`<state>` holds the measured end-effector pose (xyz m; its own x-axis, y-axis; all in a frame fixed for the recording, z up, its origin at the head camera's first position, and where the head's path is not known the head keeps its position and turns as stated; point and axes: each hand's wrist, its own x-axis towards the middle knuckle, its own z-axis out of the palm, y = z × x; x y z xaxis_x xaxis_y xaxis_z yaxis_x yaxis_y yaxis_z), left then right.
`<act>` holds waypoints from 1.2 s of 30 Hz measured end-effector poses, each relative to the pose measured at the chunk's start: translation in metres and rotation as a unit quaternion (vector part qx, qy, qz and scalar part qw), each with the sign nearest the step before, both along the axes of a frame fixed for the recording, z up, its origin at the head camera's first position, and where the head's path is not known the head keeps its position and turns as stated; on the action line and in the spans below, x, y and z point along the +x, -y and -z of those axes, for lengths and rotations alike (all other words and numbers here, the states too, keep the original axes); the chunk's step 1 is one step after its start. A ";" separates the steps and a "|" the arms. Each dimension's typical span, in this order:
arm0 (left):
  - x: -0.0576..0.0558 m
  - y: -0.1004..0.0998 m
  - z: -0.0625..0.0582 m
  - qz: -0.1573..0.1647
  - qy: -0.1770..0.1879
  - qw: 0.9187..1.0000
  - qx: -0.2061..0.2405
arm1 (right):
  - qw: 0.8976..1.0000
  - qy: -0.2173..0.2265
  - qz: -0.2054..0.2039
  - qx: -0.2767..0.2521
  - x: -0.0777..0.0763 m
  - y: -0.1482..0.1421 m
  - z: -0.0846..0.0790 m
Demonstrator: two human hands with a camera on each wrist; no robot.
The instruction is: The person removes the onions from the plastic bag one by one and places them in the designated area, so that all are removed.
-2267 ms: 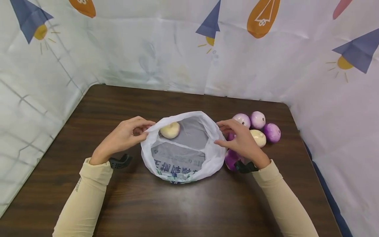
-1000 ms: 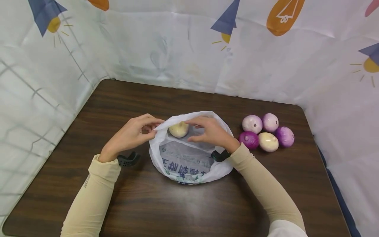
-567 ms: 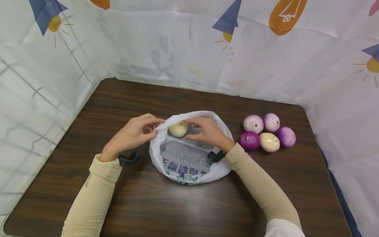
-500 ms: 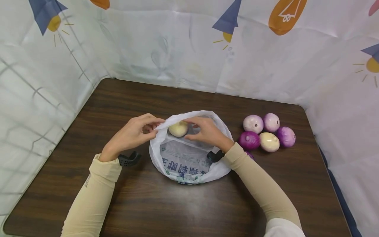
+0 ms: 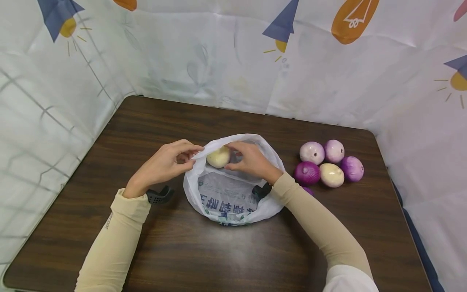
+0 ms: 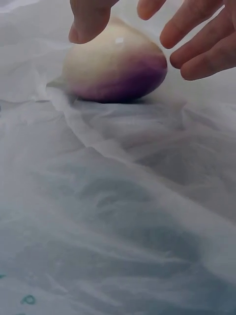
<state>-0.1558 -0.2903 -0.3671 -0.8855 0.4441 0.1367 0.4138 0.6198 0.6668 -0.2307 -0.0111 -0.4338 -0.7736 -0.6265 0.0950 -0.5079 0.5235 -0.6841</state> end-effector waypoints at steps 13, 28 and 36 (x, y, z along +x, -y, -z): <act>-0.002 0.000 0.000 0.000 -0.001 1.000 -0.007 | 1.000 0.023 0.009 -0.017 -0.010 0.018 0.014; -0.002 0.001 -0.001 -0.011 0.008 1.000 -0.009 | 0.999 0.025 0.020 -0.016 -0.012 0.023 0.017; -0.002 0.003 0.000 -0.015 0.007 1.000 -0.009 | 0.999 0.014 0.028 0.021 -0.010 0.025 0.012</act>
<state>-0.1574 -0.2929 -0.3668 -0.9005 0.4192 0.1159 0.3849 0.6441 0.6610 -0.2405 -0.0357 -0.4456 -0.8097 -0.5849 0.0483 -0.4582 0.5786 -0.6747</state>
